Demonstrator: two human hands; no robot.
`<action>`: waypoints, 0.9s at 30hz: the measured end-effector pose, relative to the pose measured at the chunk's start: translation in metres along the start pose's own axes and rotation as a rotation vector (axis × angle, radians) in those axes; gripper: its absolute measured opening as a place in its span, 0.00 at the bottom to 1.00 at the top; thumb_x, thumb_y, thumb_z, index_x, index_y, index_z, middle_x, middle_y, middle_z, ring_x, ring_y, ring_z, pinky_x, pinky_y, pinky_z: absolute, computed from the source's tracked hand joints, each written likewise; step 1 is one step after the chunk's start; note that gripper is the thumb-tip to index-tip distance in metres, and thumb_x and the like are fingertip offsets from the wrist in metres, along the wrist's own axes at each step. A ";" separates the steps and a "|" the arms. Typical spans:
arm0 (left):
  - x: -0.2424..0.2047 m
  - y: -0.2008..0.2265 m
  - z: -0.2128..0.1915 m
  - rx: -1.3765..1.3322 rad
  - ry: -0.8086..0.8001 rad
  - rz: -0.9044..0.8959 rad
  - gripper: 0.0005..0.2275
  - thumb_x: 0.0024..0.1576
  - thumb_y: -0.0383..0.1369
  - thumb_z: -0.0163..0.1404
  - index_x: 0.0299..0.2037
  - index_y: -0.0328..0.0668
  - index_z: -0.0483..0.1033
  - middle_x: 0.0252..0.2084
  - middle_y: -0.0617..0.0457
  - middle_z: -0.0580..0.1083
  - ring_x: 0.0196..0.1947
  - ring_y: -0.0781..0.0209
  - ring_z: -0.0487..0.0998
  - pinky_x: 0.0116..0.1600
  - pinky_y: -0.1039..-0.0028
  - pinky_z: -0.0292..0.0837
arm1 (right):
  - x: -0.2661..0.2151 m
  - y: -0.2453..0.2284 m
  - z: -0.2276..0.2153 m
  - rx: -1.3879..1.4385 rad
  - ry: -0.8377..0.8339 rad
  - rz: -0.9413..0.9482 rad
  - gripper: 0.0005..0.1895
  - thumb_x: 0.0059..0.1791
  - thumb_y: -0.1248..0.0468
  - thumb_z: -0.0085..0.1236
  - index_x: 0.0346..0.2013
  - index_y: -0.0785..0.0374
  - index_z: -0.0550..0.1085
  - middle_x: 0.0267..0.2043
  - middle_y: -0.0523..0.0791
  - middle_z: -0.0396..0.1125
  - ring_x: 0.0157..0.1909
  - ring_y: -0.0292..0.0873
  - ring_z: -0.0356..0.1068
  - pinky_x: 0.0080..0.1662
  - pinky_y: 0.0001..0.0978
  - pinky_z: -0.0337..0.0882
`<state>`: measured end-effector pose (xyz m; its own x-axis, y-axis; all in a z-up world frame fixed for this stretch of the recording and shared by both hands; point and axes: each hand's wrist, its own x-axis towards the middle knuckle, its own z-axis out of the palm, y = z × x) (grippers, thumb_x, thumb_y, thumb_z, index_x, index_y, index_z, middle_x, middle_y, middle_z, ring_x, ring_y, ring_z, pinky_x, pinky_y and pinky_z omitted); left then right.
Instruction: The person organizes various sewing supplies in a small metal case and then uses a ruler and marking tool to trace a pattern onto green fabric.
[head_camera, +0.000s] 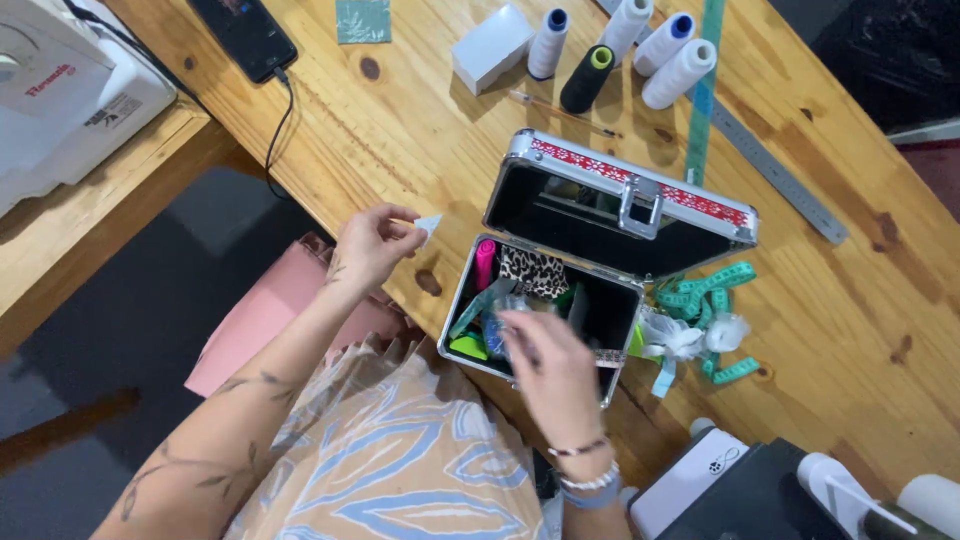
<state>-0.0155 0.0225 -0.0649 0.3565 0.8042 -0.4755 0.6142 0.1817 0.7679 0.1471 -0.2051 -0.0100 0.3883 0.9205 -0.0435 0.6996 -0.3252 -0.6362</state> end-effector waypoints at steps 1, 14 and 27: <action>0.013 -0.023 0.004 -0.076 -0.014 0.063 0.13 0.53 0.32 0.61 0.48 0.45 0.81 0.32 0.54 0.81 0.28 0.70 0.80 0.38 0.79 0.72 | 0.004 -0.001 0.018 0.049 -0.020 -0.127 0.12 0.51 0.62 0.60 0.50 0.50 0.79 0.45 0.48 0.74 0.48 0.55 0.75 0.45 0.45 0.77; -0.051 -0.002 0.003 0.056 -0.009 0.249 0.13 0.54 0.37 0.63 0.48 0.50 0.82 0.46 0.45 0.74 0.42 0.49 0.83 0.45 0.67 0.79 | 0.023 0.019 -0.027 -0.578 -0.323 -0.056 0.13 0.50 0.44 0.54 0.33 0.43 0.81 0.40 0.39 0.70 0.59 0.48 0.62 0.62 0.50 0.55; -0.102 0.024 0.016 -0.060 -0.256 0.060 0.16 0.51 0.33 0.63 0.49 0.47 0.78 0.38 0.49 0.81 0.34 0.59 0.83 0.38 0.73 0.81 | 0.068 0.011 0.058 -0.159 -0.428 0.422 0.18 0.47 0.53 0.57 0.41 0.63 0.80 0.47 0.56 0.74 0.55 0.63 0.72 0.53 0.57 0.73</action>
<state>-0.0262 -0.0647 -0.0050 0.5619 0.6466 -0.5158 0.5467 0.1777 0.8183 0.1461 -0.1336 -0.0641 0.3992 0.6998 -0.5925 0.6315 -0.6783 -0.3756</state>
